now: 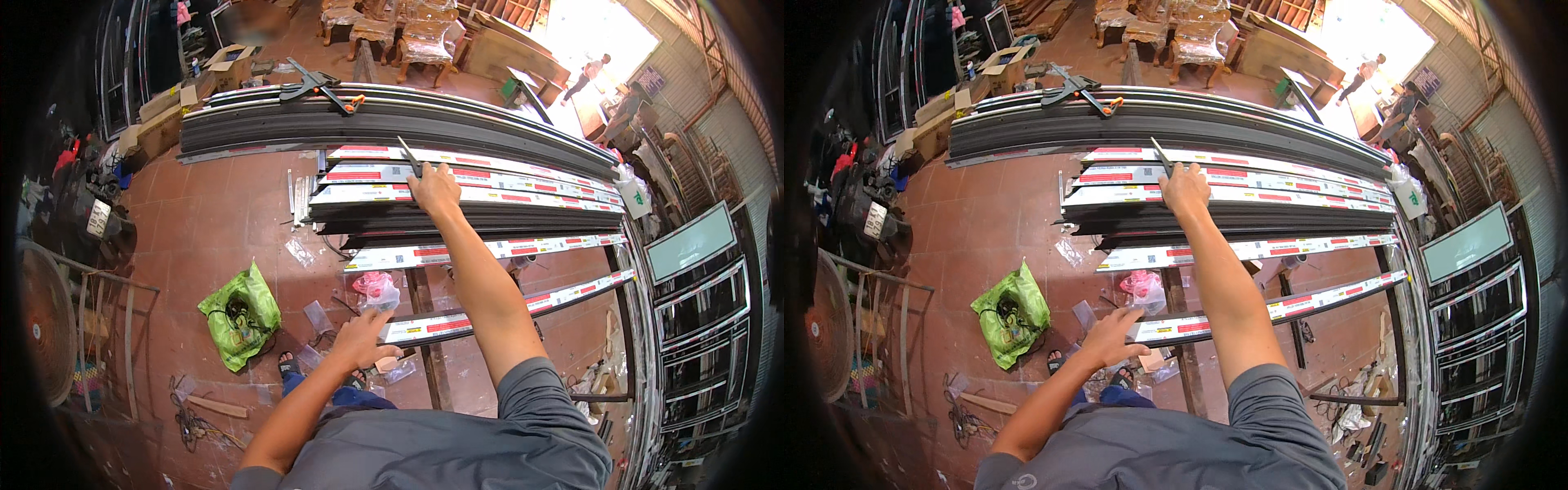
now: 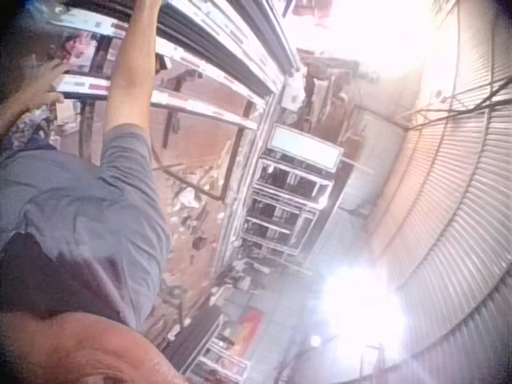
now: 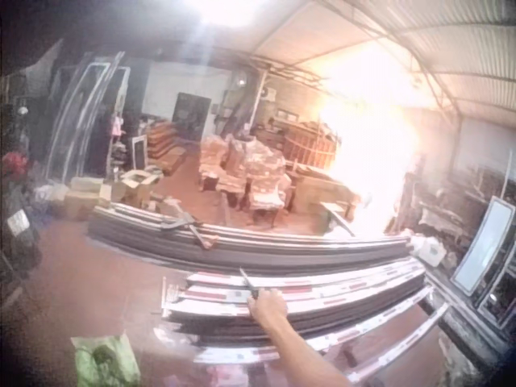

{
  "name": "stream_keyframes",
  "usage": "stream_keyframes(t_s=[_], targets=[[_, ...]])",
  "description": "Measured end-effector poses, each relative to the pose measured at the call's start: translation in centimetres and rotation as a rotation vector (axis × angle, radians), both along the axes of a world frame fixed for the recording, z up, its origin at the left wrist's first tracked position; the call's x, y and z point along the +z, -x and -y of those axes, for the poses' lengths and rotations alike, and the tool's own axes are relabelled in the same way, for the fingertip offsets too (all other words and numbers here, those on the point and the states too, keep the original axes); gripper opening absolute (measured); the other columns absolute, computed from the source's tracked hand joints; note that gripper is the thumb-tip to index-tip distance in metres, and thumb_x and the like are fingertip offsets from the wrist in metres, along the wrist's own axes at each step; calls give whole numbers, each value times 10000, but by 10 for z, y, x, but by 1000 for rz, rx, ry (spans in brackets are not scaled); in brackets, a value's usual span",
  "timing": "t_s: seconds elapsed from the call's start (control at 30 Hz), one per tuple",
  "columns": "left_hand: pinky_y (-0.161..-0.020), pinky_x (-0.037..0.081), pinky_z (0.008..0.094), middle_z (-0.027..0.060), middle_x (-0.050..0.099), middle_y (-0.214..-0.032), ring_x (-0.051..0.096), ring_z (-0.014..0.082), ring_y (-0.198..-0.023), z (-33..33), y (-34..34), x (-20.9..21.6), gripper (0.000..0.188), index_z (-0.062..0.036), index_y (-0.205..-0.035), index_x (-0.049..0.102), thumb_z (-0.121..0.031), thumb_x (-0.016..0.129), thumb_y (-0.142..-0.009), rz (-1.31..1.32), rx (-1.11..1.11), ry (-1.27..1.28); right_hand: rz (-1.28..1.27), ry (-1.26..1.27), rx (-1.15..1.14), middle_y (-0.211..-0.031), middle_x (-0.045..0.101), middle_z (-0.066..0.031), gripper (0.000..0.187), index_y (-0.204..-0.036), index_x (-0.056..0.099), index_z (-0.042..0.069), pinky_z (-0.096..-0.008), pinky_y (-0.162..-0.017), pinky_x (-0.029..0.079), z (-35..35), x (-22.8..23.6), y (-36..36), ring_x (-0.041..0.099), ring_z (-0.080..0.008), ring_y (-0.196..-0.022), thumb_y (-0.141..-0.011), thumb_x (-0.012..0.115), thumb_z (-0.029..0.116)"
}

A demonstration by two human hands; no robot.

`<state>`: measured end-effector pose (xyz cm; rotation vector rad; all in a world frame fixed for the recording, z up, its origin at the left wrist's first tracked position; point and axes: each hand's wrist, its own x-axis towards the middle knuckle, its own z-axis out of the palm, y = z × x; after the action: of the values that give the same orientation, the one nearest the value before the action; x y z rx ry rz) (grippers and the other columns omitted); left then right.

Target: The person manipulates a small electrical component, likely a switch or connector, using both hands to adjust and examine it. They then use a hammer to tap the component and later handle a long metal frame, possibly for assembly or alignment.

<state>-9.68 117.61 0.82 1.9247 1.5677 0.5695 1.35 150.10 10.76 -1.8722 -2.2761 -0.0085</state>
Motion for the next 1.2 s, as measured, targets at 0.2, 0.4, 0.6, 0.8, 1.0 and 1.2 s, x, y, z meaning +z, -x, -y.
stream_keyframes(t_s=[0.2,0.4,0.6,0.8,1.0,1.2], targets=[[-975,542,460,188,718,-1204,702,376,-1084,107,135,-91,673,-62,-1336,681,-530,804,-868,557,648,142,-254,-210,65,-1423,601,-267,687,-1479,578,95,-541,-1067,515,34,8,3,592,-424,-1331,-1002,597,589],[-917,562,475,211,768,-1112,731,363,-1097,277,259,-214,604,-38,-1248,733,-548,745,-924,205,986,683,-642,-352,294,-1023,679,-121,104,-1075,692,-31,-356,-838,508,206,-17,11,625,-240,-922,-1010,674,49],[-857,562,490,240,772,-988,758,391,-972,356,309,-299,499,-38,-1034,804,-517,693,-952,231,1008,943,-540,438,655,-888,750,-144,36,-898,700,21,-347,-747,561,401,-84,89,726,-249,-805,-899,735,12],[-803,554,485,208,769,-908,744,368,-869,274,352,-428,491,-27,-923,800,-503,681,-940,308,1044,826,-637,947,-120,-876,744,-95,162,-1042,720,-12,-313,-700,542,435,-218,96,695,-163,-784,-1004,710,145],[-1064,503,493,236,656,-1391,633,412,-1278,168,383,-636,673,-23,-1370,658,-542,663,-941,471,793,756,-653,1101,-793,-915,742,-74,310,-1182,695,29,-311,-711,554,478,-308,-26,709,-181,-798,-1053,684,310],[-1172,395,660,211,396,-1670,470,430,-1478,107,384,-781,974,-25,-1595,416,-662,694,-914,426,871,1142,-159,1313,-980,-977,740,-94,436,-1217,688,38,-345,-738,547,514,-320,-52,686,-205,-885,-1057,639,441]])
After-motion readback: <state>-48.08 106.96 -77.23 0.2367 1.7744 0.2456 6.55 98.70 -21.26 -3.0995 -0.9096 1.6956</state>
